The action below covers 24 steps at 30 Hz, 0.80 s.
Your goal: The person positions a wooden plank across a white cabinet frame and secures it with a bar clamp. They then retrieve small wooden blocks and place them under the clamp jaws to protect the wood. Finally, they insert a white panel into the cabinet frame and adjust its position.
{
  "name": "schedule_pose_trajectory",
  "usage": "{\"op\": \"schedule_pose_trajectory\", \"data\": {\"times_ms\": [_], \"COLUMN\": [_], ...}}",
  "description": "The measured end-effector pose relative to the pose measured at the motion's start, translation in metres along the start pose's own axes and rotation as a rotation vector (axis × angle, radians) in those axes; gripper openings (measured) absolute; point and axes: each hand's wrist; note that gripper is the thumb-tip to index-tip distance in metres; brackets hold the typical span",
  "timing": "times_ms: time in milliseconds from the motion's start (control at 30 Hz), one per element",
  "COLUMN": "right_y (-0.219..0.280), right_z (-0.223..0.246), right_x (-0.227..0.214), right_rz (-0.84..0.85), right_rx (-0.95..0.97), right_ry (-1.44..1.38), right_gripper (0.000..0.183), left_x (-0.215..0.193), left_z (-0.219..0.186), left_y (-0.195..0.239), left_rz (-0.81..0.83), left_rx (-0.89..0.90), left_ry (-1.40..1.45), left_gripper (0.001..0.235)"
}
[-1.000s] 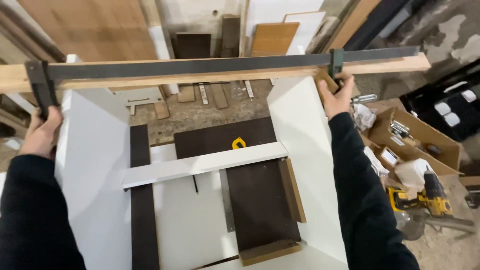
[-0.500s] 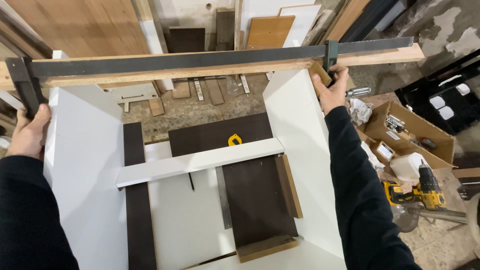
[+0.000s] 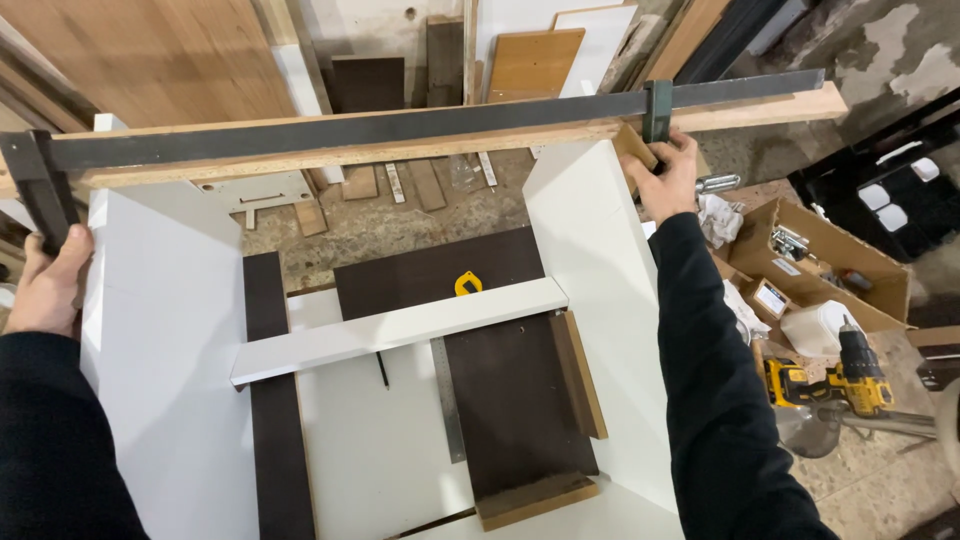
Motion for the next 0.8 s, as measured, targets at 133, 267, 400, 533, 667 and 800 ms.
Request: {"op": "schedule_pose_trajectory", "data": {"times_ms": [133, 267, 400, 533, 667, 800], "right_y": [-0.002, 0.000, -0.001, 0.001, 0.001, 0.004], "right_z": [0.007, 0.010, 0.009, -0.001, 0.006, 0.013], "right_x": [-0.004, -0.005, -0.007, -0.006, -0.003, 0.001], "right_rz": [-0.011, -0.011, 0.001, 0.007, -0.022, -0.048], "right_rx": [0.006, 0.034, -0.024, -0.057, -0.019, 0.032], "right_ry": [0.041, 0.057, 0.094, 0.107, 0.024, -0.035], "right_gripper": [0.037, 0.035, 0.032, 0.031, 0.033, 0.036], "left_x": [0.006, -0.009, -0.006, -0.004, -0.005, -0.003], "left_z": [-0.009, 0.017, 0.012, 0.010, 0.008, 0.007], "left_y": [0.003, -0.009, -0.006, -0.006, -0.008, -0.008], "left_rz": [-0.050, -0.033, -0.033, -0.016, -0.045, -0.112], "left_rx": [-0.025, 0.003, 0.029, 0.011, 0.000, -0.074], "left_ry": [-0.058, -0.060, -0.068, 0.021, -0.091, -0.180], "left_gripper": [0.044, 0.036, 0.036, 0.036, 0.038, 0.048]}}
Point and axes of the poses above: each hand's wrist, its own y-axis away from the middle knuckle, its own x-axis out of the palm, z = x × y, and after that the axes turned 5 degrees about -y, right-handed
